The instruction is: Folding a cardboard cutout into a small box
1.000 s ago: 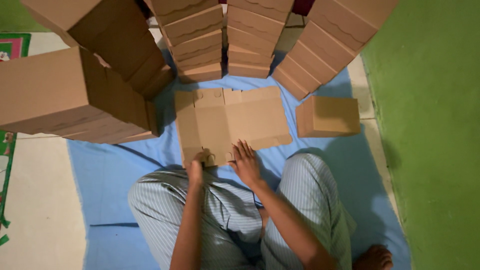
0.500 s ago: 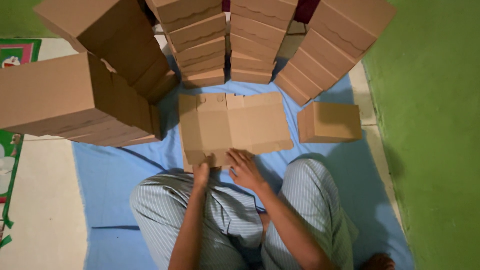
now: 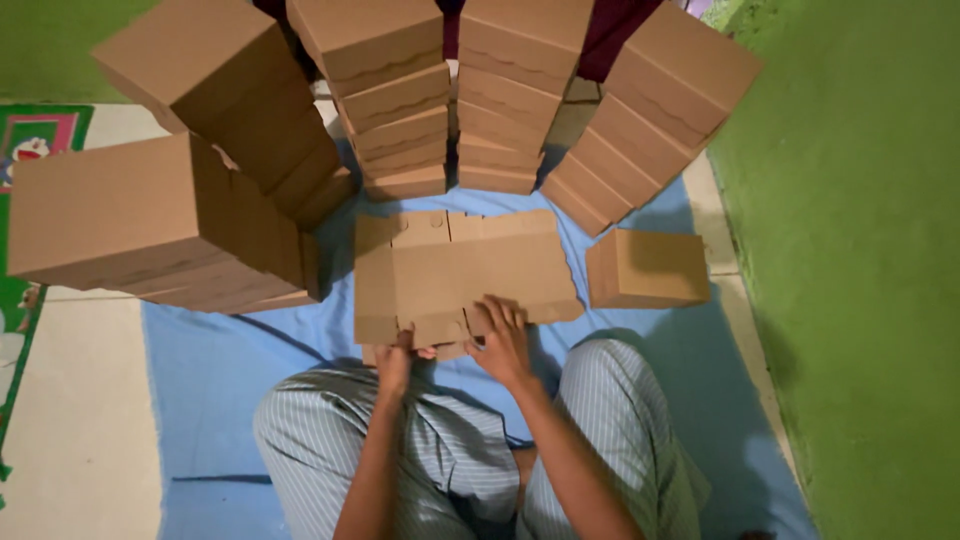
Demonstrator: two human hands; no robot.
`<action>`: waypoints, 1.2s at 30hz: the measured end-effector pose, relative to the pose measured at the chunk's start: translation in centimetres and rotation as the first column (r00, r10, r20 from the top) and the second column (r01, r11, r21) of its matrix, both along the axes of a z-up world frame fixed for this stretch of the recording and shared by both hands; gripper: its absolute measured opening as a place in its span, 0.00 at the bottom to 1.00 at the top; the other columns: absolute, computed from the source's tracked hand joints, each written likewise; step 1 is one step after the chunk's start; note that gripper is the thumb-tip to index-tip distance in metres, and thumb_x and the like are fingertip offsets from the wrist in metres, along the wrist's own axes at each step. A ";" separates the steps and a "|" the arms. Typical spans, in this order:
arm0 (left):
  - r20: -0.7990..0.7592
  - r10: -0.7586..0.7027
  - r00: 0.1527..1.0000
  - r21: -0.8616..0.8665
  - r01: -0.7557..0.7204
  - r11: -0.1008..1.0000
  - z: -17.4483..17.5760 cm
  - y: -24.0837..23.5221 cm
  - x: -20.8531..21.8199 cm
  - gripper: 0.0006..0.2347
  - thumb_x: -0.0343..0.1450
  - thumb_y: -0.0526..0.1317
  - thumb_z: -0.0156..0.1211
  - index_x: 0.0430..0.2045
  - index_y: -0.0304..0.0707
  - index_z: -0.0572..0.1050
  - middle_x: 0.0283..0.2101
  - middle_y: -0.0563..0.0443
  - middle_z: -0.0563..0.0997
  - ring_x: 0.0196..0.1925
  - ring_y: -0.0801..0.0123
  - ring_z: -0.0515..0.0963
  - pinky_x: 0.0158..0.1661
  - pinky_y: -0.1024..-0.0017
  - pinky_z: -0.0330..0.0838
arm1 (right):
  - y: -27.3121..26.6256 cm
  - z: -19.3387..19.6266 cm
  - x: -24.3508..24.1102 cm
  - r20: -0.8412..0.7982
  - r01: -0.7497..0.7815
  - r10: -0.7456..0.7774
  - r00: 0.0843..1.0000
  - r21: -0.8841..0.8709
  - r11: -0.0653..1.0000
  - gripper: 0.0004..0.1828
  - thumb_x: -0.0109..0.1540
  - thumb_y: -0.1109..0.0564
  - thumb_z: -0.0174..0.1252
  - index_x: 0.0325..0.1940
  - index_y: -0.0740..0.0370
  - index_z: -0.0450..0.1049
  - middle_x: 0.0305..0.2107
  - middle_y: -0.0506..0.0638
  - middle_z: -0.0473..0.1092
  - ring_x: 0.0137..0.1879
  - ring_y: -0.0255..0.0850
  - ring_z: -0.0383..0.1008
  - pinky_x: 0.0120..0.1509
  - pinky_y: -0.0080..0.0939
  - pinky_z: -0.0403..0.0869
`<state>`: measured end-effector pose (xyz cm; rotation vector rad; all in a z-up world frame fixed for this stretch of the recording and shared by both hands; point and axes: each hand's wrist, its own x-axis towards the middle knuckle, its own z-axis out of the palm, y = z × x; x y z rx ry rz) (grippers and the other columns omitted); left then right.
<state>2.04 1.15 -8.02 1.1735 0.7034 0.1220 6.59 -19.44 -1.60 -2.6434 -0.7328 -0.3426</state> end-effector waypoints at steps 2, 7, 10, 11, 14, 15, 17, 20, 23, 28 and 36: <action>-0.011 0.045 0.999 -0.054 -0.045 0.998 1.5 -0.1 0.1 0.16 0.73 0.45 0.60 0.26 0.25 0.81 0.19 0.30 0.81 0.21 0.56 0.83 0.31 0.66 0.76 | -0.1 1.0 0.1 0.052 0.009 -0.010 0.999 0.023 1.000 0.35 0.50 0.51 0.70 0.60 0.59 0.72 0.59 0.54 0.66 0.66 0.51 0.64 0.62 0.55 0.63; 0.078 0.235 0.969 -0.239 -0.211 0.948 1.5 0.3 0.0 0.07 0.71 0.33 0.61 0.30 0.22 0.76 0.23 0.31 0.81 0.17 0.58 0.81 0.21 0.71 0.78 | -2.1 2.2 0.7 0.168 0.061 -0.083 0.982 0.135 0.989 0.27 0.52 0.60 0.64 0.56 0.59 0.74 0.55 0.53 0.71 0.62 0.52 0.68 0.57 0.55 0.64; 0.115 0.332 0.936 -0.325 -0.280 0.903 3.8 0.4 0.6 0.10 0.69 0.31 0.65 0.41 0.24 0.75 0.30 0.37 0.81 0.16 0.59 0.80 0.14 0.73 0.78 | -2.7 2.9 1.1 0.280 0.207 -0.257 0.925 0.198 0.958 0.20 0.56 0.57 0.61 0.54 0.52 0.77 0.53 0.46 0.72 0.60 0.48 0.70 0.52 0.52 0.66; 0.101 0.325 0.940 -0.313 -0.280 0.908 2.8 0.9 1.1 0.07 0.69 0.32 0.64 0.36 0.26 0.74 0.25 0.39 0.80 0.14 0.61 0.79 0.15 0.74 0.77 | -2.8 3.1 1.4 0.286 0.248 -0.323 0.902 0.267 0.931 0.18 0.55 0.58 0.62 0.50 0.50 0.79 0.53 0.43 0.74 0.62 0.46 0.69 0.55 0.51 0.65; 0.055 0.317 0.947 -0.326 -0.283 0.902 1.5 1.1 -0.1 0.06 0.70 0.33 0.63 0.30 0.27 0.74 0.19 0.40 0.78 0.13 0.63 0.79 0.14 0.77 0.76 | -3.2 2.9 0.8 0.217 0.316 -0.411 0.885 0.367 0.875 0.18 0.53 0.59 0.65 0.47 0.48 0.80 0.52 0.41 0.74 0.63 0.46 0.69 0.60 0.52 0.64; 0.051 0.307 0.950 -0.350 -0.271 0.896 1.4 1.1 -0.1 0.06 0.70 0.34 0.63 0.28 0.27 0.73 0.18 0.40 0.78 0.13 0.63 0.80 0.14 0.78 0.76 | -3.2 2.8 0.9 0.164 0.349 -0.445 0.881 0.410 0.843 0.20 0.51 0.60 0.67 0.48 0.48 0.79 0.52 0.42 0.74 0.62 0.48 0.69 0.62 0.54 0.64; 0.052 0.303 0.952 -0.368 -0.264 0.892 -0.2 1.5 -0.3 0.07 0.70 0.34 0.64 0.27 0.26 0.73 0.17 0.40 0.78 0.13 0.63 0.80 0.14 0.77 0.76 | -3.2 1.5 0.9 0.120 0.407 -0.489 0.864 0.407 0.818 0.21 0.51 0.59 0.67 0.47 0.45 0.79 0.51 0.38 0.73 0.61 0.45 0.69 0.61 0.54 0.64; 0.072 0.303 0.950 -0.380 -0.255 0.889 1.4 1.0 0.0 0.08 0.70 0.33 0.64 0.26 0.25 0.73 0.16 0.38 0.77 0.12 0.63 0.80 0.14 0.76 0.76 | -3.6 1.1 1.2 0.041 0.467 -0.538 0.842 0.443 0.765 0.24 0.48 0.61 0.69 0.47 0.42 0.79 0.50 0.35 0.72 0.59 0.43 0.69 0.59 0.55 0.65; 0.069 0.322 0.944 -0.380 -0.274 0.884 1.6 1.0 -0.6 0.07 0.69 0.33 0.64 0.27 0.26 0.73 0.17 0.38 0.78 0.13 0.63 0.80 0.14 0.76 0.77 | -3.3 4.0 0.7 0.090 0.402 -0.533 0.841 0.555 0.728 0.22 0.49 0.65 0.70 0.43 0.43 0.81 0.44 0.37 0.74 0.53 0.43 0.72 0.57 0.50 0.68; 0.066 0.367 0.928 -0.439 -0.304 0.845 2.9 1.1 0.1 0.11 0.67 0.36 0.69 0.40 0.33 0.76 0.27 0.45 0.79 0.20 0.60 0.82 0.19 0.72 0.82 | -3.3 6.8 1.8 0.241 0.207 -0.486 0.840 0.686 0.698 0.13 0.55 0.68 0.70 0.37 0.50 0.83 0.33 0.44 0.76 0.42 0.44 0.72 0.57 0.44 0.72; 0.425 0.309 0.851 -0.705 0.096 0.703 6.7 -0.2 -0.7 0.16 0.72 0.53 0.56 0.51 0.55 0.78 0.60 0.44 0.78 0.60 0.45 0.77 0.56 0.36 0.70 | -3.6 9.8 1.1 0.267 0.126 -0.473 0.840 0.751 0.648 0.13 0.56 0.69 0.67 0.38 0.53 0.84 0.35 0.45 0.77 0.44 0.44 0.72 0.58 0.44 0.71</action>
